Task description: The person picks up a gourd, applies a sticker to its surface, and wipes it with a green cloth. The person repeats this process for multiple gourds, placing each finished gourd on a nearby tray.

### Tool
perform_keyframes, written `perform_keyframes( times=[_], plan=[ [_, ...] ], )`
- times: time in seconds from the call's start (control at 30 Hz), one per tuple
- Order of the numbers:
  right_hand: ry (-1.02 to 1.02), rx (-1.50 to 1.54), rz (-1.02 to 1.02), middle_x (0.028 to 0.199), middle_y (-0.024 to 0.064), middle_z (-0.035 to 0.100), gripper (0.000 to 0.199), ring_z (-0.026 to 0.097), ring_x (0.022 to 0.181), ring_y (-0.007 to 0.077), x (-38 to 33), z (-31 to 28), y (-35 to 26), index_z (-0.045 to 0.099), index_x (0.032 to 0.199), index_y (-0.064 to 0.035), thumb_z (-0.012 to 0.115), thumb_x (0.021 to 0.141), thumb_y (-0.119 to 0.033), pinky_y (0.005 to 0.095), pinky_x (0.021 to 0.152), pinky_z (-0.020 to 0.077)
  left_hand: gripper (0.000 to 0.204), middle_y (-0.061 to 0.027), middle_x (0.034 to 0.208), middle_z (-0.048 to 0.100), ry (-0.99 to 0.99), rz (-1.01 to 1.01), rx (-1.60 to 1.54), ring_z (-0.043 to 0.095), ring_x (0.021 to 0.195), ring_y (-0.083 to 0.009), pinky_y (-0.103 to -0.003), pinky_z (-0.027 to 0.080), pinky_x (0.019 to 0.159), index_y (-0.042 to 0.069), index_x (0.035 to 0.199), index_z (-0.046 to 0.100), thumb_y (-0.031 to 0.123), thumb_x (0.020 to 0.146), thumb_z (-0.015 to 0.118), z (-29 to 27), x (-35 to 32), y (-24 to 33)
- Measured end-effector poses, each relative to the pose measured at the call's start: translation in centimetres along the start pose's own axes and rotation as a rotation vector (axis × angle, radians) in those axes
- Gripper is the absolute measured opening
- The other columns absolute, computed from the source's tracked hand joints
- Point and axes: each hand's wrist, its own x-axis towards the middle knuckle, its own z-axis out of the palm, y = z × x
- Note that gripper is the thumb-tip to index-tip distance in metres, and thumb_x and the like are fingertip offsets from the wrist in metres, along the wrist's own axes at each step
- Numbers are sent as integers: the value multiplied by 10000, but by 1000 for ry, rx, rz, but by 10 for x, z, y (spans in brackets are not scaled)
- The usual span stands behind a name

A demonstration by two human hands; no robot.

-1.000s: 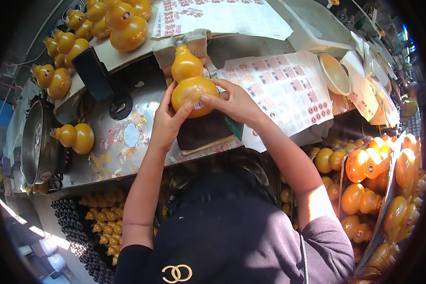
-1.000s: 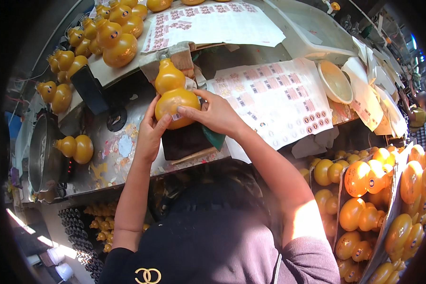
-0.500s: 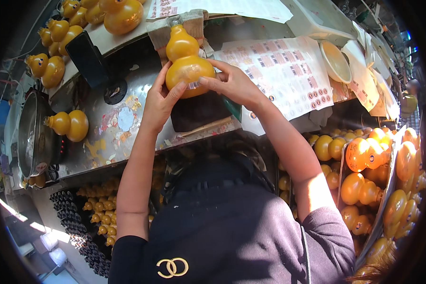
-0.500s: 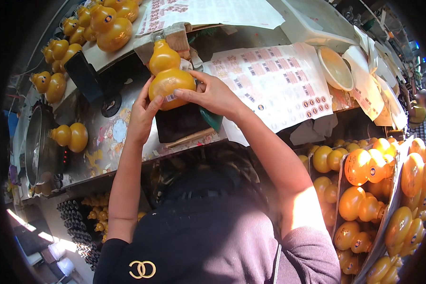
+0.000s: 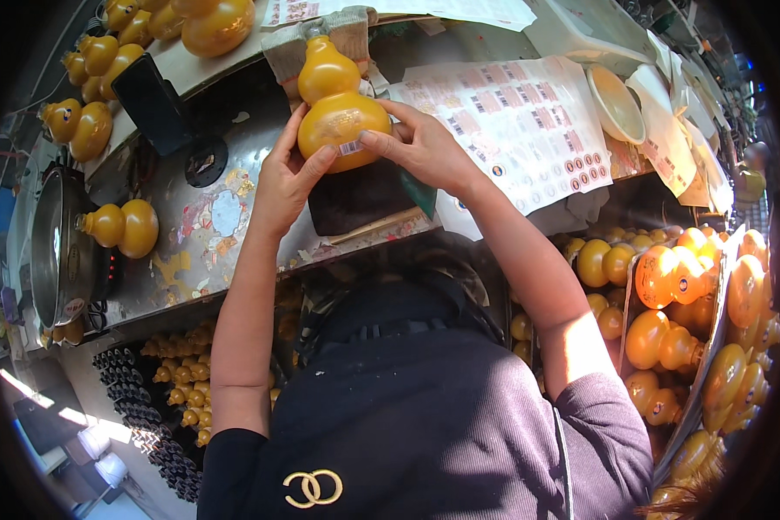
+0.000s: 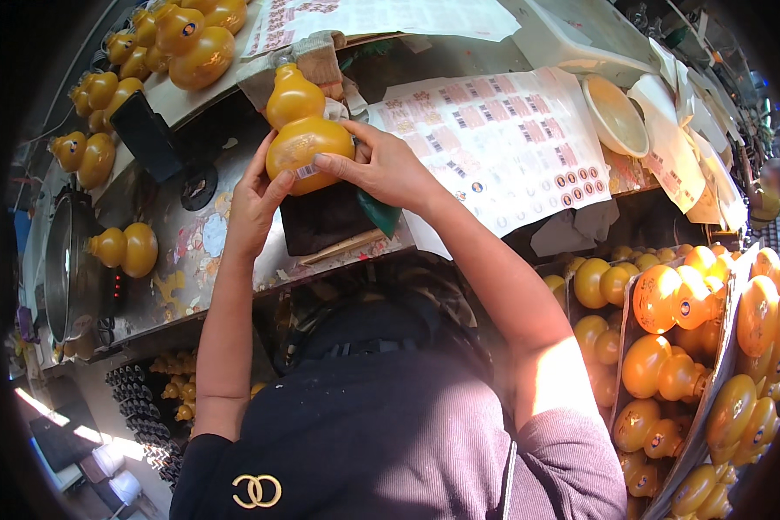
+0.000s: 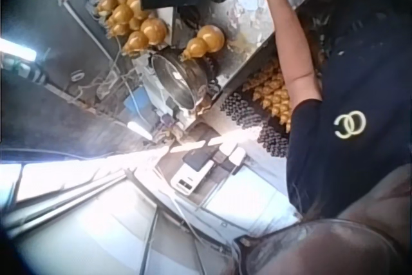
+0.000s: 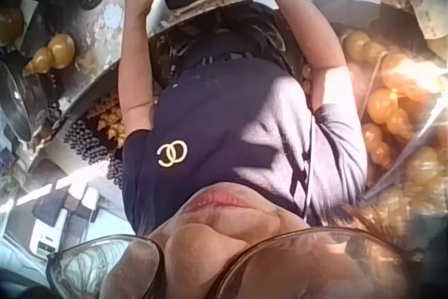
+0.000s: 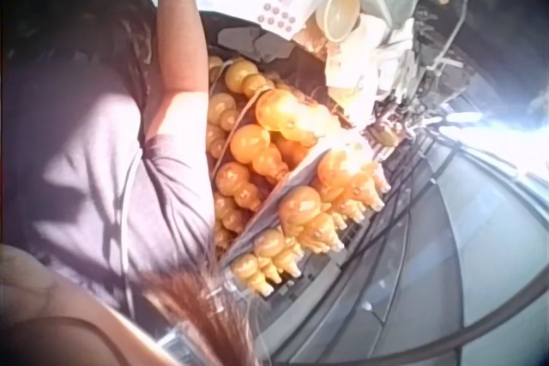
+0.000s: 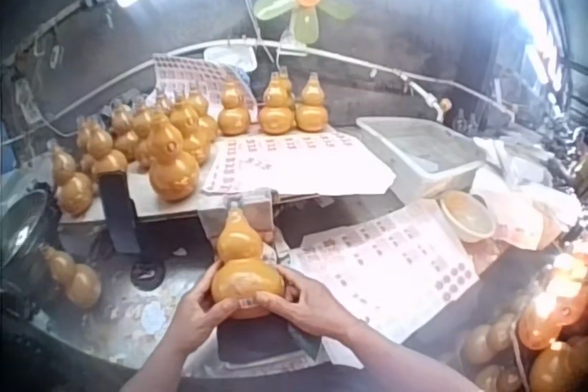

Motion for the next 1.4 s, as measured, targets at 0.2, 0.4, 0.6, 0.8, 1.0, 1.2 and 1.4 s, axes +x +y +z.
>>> perform_keyframes(
  times=[0.2, 0.4, 0.6, 0.8, 1.0, 1.2, 1.4],
  plan=[
    [-11, 10, 23, 676, -46, 487, 649, 409, 607, 36, -3, 1, -12, 554, 1255, -17, 773, 784, -404, 209, 540, 352, 798, -123, 1364, 453, -20, 28, -57, 476, 1236, -190, -301, 390, 1031, -22, 1467, 255, 174, 854, 728, 3, 0, -1],
    [-19, 17, 16, 645, -46, 454, 717, 405, 597, 42, -2, -1, 2, 507, 1314, -6, 764, 785, -415, 216, 533, 351, 813, -134, 1355, 459, -23, 49, -51, 487, 1222, -199, -313, 406, 1020, -37, 1464, 244, 161, 846, 733, 4, 1, -1],
    [-25, 11, 25, 645, -47, 447, 741, 399, 596, 38, -1, 0, 0, 493, 1335, -5, 759, 790, -432, 213, 536, 349, 821, -147, 1358, 455, -13, -1, -46, 484, 1233, -214, -318, 414, 1014, -29, 1471, 228, 166, 850, 727, 5, -1, 5],
    [71, 133, 120, 686, -45, 504, 671, 455, 640, 44, -5, 3, 1, 534, 1288, -13, 756, 797, -413, 215, 593, 384, 829, -128, 1359, 458, -48, 23, -69, 476, 1238, -197, -309, 394, 1030, -16, 1468, 243, 193, 840, 743, 0, 4, -1],
    [216, 922, 268, 894, 23, 595, 261, 559, 816, 101, -30, -14, -9, 599, 1060, -48, 596, 929, -274, 250, 752, 458, 843, -119, 1355, 461, -56, -24, 34, 469, 1245, -193, -303, 366, 1046, -11, 1474, 231, 279, 856, 726, -2, 4, 3],
    [369, 246, -144, 892, 12, 562, 213, 524, 814, 81, -53, 29, -28, 540, 1046, -31, 654, 878, -94, 249, 725, 464, 820, -122, 1350, 464, -81, -19, 37, 470, 1244, -195, -303, 366, 1045, -11, 1475, 228, 250, 867, 713, 0, 3, 7],
    [428, -239, -374, 835, 77, 558, 221, 543, 733, 122, -46, 41, -18, 543, 942, -15, 707, 811, -83, 271, 648, 454, 807, -129, 1362, 458, -87, 16, 32, 472, 1246, -201, -313, 370, 1045, -8, 1478, 223, 236, 876, 703, -2, 4, 4]
  ],
)
